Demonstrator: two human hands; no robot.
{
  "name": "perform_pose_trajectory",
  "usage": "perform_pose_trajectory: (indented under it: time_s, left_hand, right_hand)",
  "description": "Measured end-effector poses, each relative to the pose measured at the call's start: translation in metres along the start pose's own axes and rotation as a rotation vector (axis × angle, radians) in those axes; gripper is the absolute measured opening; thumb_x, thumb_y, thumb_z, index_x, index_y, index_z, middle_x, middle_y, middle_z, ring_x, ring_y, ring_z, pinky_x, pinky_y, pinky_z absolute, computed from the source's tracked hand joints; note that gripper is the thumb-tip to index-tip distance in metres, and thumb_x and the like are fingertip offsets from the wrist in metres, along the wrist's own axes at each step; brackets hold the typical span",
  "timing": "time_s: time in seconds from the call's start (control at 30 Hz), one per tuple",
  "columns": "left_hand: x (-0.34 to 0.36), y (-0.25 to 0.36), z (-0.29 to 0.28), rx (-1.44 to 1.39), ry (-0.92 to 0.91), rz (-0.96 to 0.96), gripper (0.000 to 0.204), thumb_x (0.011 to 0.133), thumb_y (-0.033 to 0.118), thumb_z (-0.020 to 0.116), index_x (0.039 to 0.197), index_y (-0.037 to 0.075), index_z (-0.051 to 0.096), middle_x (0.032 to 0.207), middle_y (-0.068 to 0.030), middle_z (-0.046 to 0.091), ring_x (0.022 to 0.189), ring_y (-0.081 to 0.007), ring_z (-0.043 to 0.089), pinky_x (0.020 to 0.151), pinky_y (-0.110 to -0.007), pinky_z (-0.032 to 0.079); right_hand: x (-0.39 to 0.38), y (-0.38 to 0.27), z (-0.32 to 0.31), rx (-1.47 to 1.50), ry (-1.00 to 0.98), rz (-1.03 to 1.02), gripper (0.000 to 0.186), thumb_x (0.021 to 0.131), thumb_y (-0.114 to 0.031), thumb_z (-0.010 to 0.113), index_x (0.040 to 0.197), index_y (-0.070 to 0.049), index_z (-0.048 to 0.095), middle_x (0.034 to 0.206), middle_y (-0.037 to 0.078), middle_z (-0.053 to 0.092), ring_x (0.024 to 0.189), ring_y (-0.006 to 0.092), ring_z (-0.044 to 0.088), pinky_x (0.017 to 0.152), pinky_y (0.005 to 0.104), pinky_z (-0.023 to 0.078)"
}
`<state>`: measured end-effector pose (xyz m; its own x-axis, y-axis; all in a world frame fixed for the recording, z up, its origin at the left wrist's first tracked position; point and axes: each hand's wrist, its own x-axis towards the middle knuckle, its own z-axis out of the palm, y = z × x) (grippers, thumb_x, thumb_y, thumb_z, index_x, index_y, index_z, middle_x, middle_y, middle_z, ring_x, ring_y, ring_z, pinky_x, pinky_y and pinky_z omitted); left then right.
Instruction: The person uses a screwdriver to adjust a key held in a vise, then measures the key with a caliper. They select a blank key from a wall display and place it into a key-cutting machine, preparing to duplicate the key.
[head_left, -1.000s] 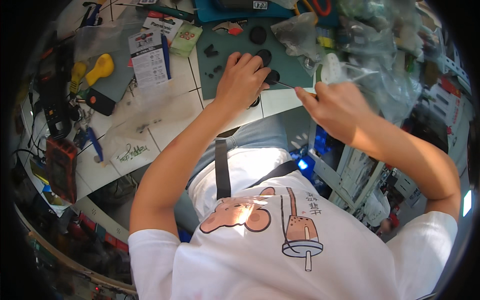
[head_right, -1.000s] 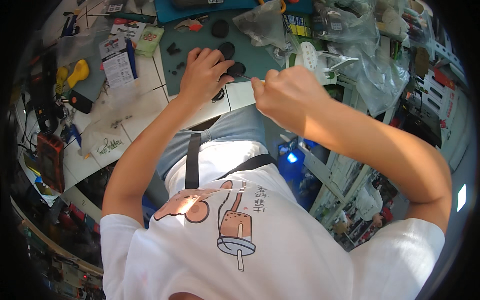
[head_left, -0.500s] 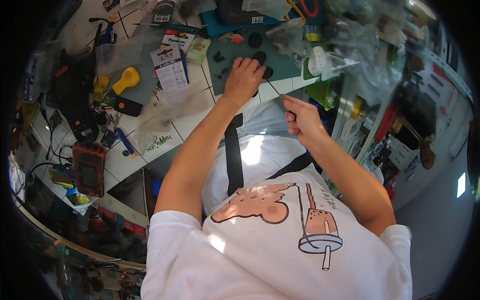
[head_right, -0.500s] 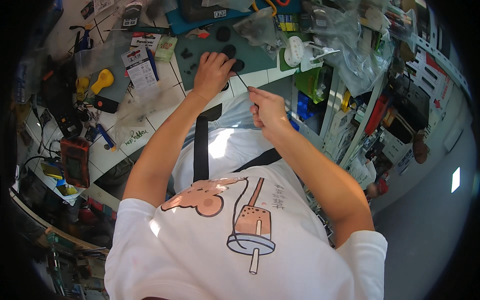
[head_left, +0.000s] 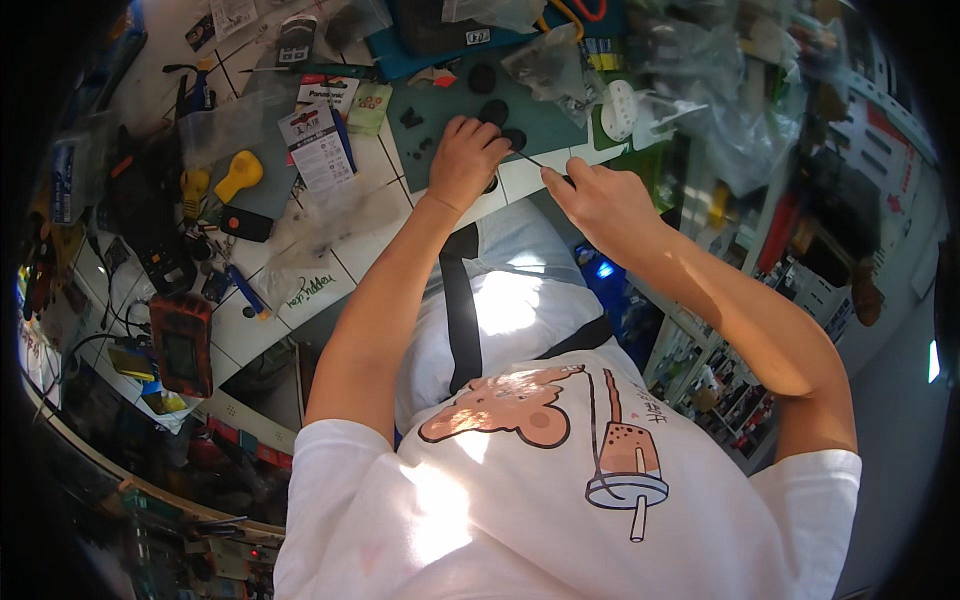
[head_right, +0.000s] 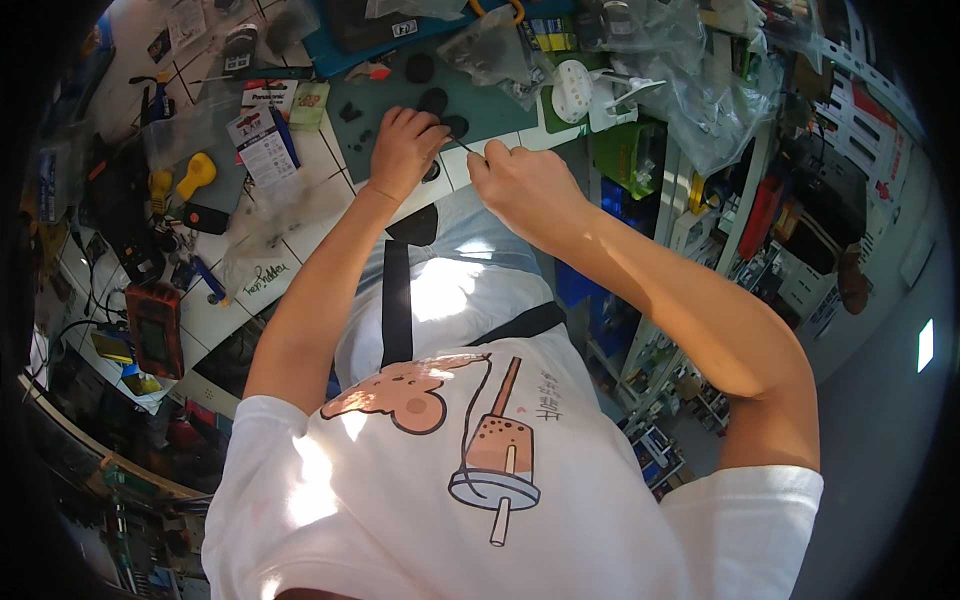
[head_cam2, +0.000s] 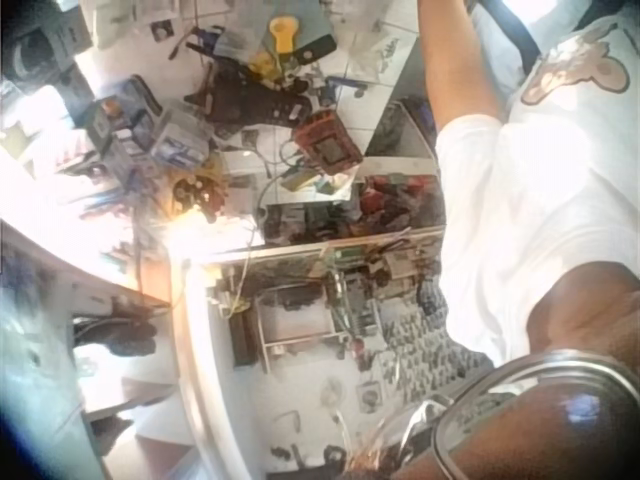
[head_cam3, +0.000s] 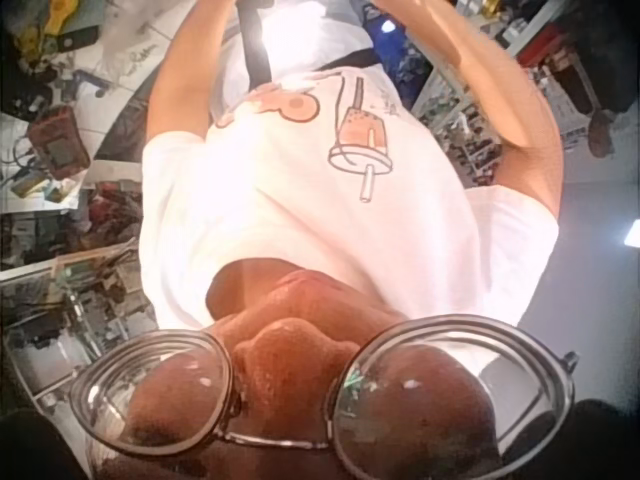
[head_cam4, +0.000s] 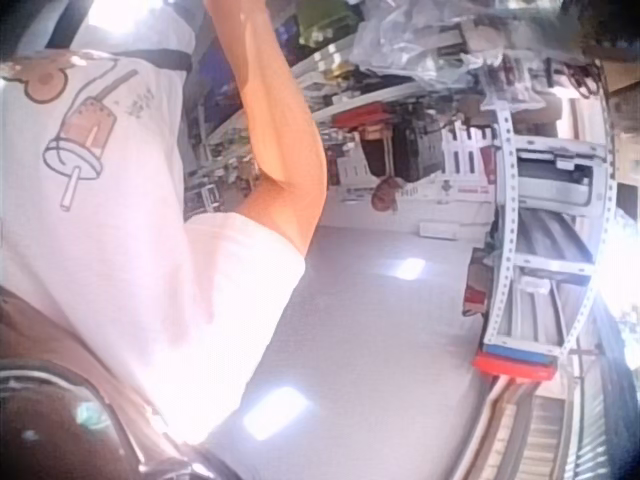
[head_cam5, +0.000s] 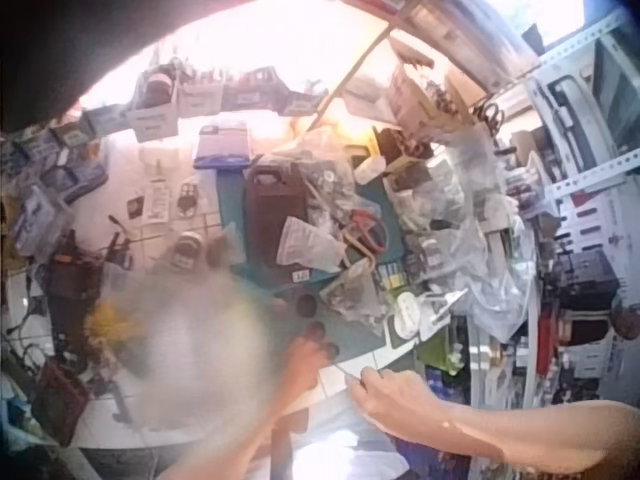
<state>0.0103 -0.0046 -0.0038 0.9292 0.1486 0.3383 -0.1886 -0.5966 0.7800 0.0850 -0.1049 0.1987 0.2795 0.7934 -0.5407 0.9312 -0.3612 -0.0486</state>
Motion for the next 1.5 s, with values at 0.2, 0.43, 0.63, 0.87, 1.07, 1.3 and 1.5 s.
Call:
perform_pose_trajectory:
  time_s: [0.2,0.43,0.63,0.87,1.07,1.3,1.5]
  left_hand:
    - [-0.001,0.000,0.000,0.019,-0.028,-0.078,0.026,0.070,0.018,0.072,0.093,0.009,0.065,0.083,-0.0036,0.056,0.082,-0.0230,0.053,0.086,-0.037,0.039]
    - [0.002,0.001,0.001,-0.002,0.002,-0.065,0.019,0.065,0.016,0.073,0.082,0.012,0.065,0.078,-0.0019,0.054,0.080,-0.0214,0.052,0.087,-0.036,0.039]
    - [0.003,-0.001,0.007,0.039,0.032,-0.016,0.009,0.066,0.014,0.071,0.071,0.014,0.064,0.075,0.0004,0.054,0.076,-0.0195,0.052,0.086,-0.037,0.039]
    - [0.005,0.002,0.001,0.032,0.003,-0.046,0.015,0.068,0.017,0.071,0.081,0.013,0.065,0.078,-0.0007,0.055,0.078,-0.0197,0.053,0.086,-0.036,0.039]
    - [0.002,0.000,0.002,0.027,0.006,-0.063,0.019,0.068,0.018,0.071,0.085,0.012,0.065,0.078,-0.0009,0.054,0.079,-0.0201,0.052,0.086,-0.035,0.039]
    - [0.003,-0.001,0.003,0.043,-0.003,-0.031,0.012,0.068,0.015,0.072,0.073,0.013,0.062,0.078,0.0015,0.056,0.076,-0.0200,0.053,0.083,-0.036,0.040]
    - [0.003,0.001,0.002,0.024,-0.013,-0.035,0.010,0.067,0.013,0.070,0.073,0.014,0.062,0.076,0.0004,0.054,0.077,-0.0194,0.053,0.085,-0.035,0.040]
  right_hand:
    - [0.006,0.004,0.002,0.197,0.077,0.183,0.016,0.077,-0.009,0.063,0.091,-0.004,0.067,0.069,0.010,0.059,0.062,0.0266,0.063,0.054,0.0345,0.050]
    - [0.005,-0.016,0.016,1.328,0.130,1.357,0.022,0.082,-0.016,0.063,0.096,0.000,0.069,0.071,0.010,0.066,0.061,0.0110,0.058,0.057,0.0303,0.046]
    - [0.002,-0.003,0.001,0.896,-0.050,0.790,0.022,0.079,-0.012,0.063,0.097,-0.001,0.066,0.069,0.009,0.059,0.055,0.0166,0.057,0.049,0.0286,0.045]
    - [-0.008,0.005,0.014,0.101,0.048,0.082,0.024,0.073,-0.007,0.062,0.096,-0.001,0.062,0.076,0.008,0.056,0.053,0.0199,0.058,0.051,0.0302,0.049]
    - [0.013,0.004,0.009,1.345,-0.022,1.175,0.021,0.078,-0.005,0.060,0.099,0.001,0.062,0.082,0.012,0.060,0.054,0.0133,0.056,0.050,0.0288,0.046]
    - [0.001,0.009,0.010,0.895,0.019,0.600,0.026,0.078,-0.006,0.060,0.102,0.003,0.062,0.085,0.013,0.061,0.058,0.0152,0.058,0.052,0.0266,0.047]
    - [-0.006,0.007,0.015,0.121,0.027,0.050,0.024,0.078,-0.005,0.061,0.099,0.005,0.063,0.080,0.013,0.061,0.055,0.0156,0.056,0.049,0.0271,0.045]
